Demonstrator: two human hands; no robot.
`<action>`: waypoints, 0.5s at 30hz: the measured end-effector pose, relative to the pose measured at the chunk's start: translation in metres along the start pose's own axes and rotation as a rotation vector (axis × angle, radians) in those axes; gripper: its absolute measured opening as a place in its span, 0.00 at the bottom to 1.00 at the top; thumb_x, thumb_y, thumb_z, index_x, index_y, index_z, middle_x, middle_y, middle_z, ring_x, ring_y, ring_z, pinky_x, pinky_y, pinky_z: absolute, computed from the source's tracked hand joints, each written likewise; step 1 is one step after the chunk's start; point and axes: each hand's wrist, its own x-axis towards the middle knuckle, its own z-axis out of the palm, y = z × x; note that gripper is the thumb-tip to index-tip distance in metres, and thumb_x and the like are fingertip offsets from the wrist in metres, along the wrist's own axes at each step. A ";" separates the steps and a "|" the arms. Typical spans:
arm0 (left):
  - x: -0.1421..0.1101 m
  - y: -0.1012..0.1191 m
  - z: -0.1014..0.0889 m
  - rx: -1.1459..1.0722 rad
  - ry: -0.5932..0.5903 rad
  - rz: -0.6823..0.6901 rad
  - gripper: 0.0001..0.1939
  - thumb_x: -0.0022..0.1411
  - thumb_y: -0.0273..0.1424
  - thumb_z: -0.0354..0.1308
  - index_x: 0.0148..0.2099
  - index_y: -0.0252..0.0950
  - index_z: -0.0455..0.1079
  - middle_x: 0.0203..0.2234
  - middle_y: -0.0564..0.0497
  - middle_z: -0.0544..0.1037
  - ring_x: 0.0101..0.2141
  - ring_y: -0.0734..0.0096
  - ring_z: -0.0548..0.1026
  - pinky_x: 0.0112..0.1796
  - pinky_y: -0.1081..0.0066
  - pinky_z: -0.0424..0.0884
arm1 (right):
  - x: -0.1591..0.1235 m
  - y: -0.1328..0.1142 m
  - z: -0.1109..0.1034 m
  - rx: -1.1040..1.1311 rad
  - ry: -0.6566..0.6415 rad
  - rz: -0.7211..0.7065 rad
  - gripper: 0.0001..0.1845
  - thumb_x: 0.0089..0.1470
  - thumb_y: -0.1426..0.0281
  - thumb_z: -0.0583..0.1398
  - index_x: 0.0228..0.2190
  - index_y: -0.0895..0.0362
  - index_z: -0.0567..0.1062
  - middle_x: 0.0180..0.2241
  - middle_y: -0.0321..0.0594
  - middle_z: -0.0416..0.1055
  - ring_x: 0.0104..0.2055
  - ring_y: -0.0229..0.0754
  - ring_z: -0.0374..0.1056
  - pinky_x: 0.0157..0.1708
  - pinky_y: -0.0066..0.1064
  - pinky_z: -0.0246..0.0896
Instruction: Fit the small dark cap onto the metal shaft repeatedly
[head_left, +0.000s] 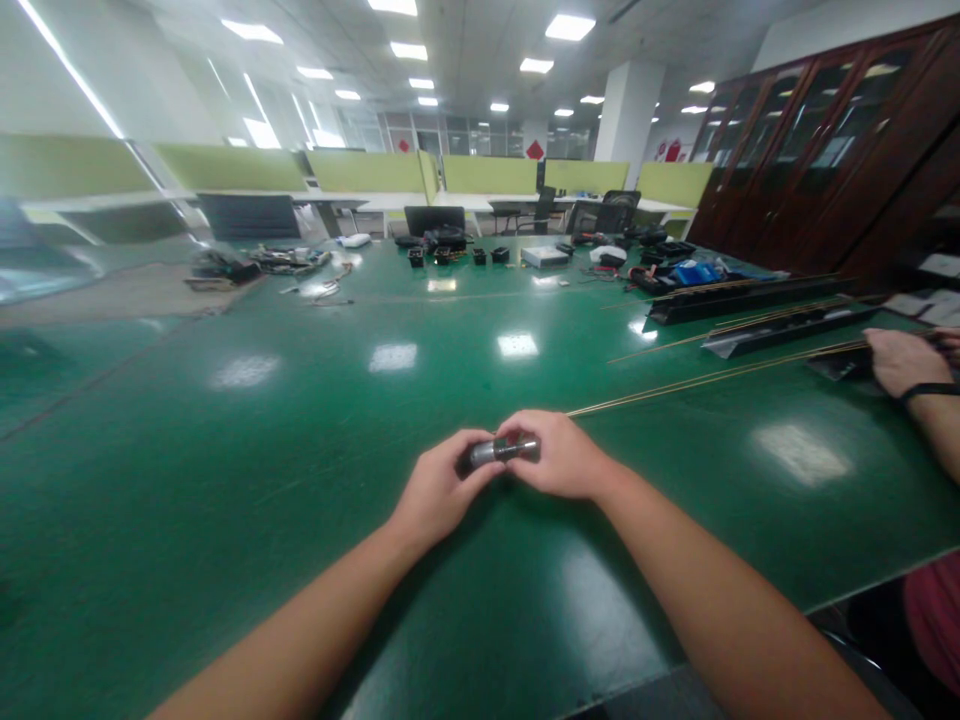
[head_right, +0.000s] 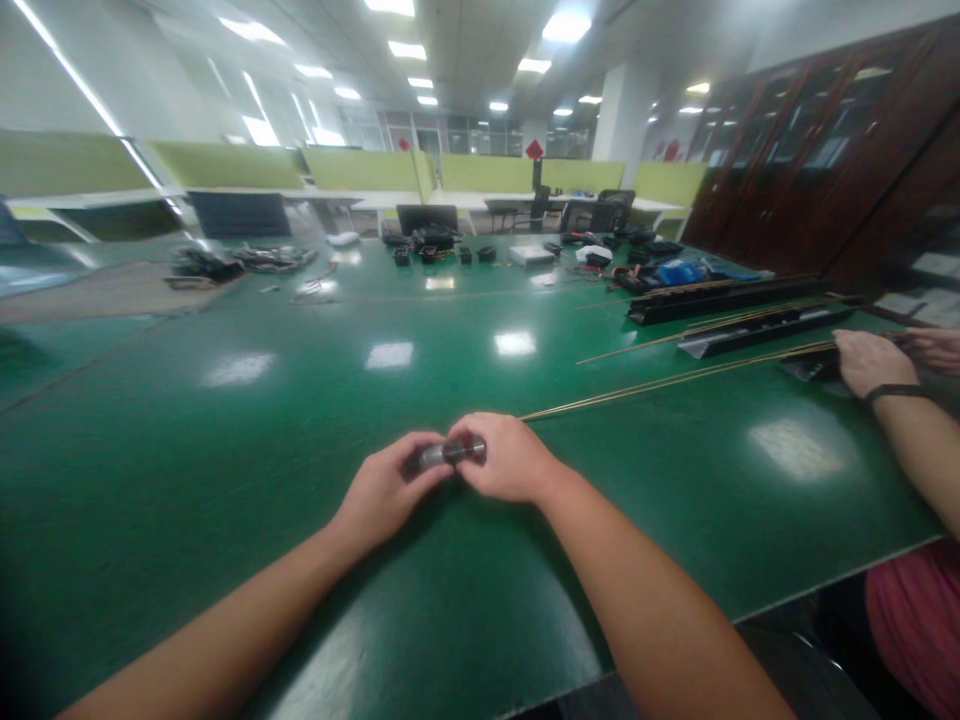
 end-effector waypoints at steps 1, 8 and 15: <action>0.000 0.000 0.000 -0.003 -0.001 0.001 0.15 0.61 0.39 0.61 0.48 0.40 0.72 0.40 0.50 0.79 0.39 0.65 0.76 0.42 0.68 0.72 | 0.000 0.000 0.000 0.001 0.004 -0.007 0.15 0.47 0.76 0.62 0.39 0.56 0.76 0.37 0.39 0.75 0.37 0.40 0.69 0.39 0.29 0.62; 0.000 0.005 -0.001 -0.006 -0.002 -0.005 0.13 0.61 0.39 0.61 0.47 0.40 0.72 0.39 0.51 0.78 0.38 0.66 0.76 0.41 0.68 0.71 | 0.000 0.000 0.000 -0.003 0.027 -0.009 0.10 0.48 0.76 0.62 0.36 0.56 0.76 0.36 0.39 0.75 0.37 0.40 0.69 0.40 0.30 0.62; 0.000 0.003 0.000 0.007 0.031 0.017 0.13 0.58 0.38 0.64 0.45 0.40 0.73 0.37 0.52 0.78 0.37 0.67 0.75 0.40 0.70 0.70 | 0.000 0.006 0.003 0.008 0.026 -0.023 0.08 0.48 0.75 0.63 0.33 0.57 0.78 0.33 0.38 0.76 0.34 0.39 0.69 0.37 0.28 0.62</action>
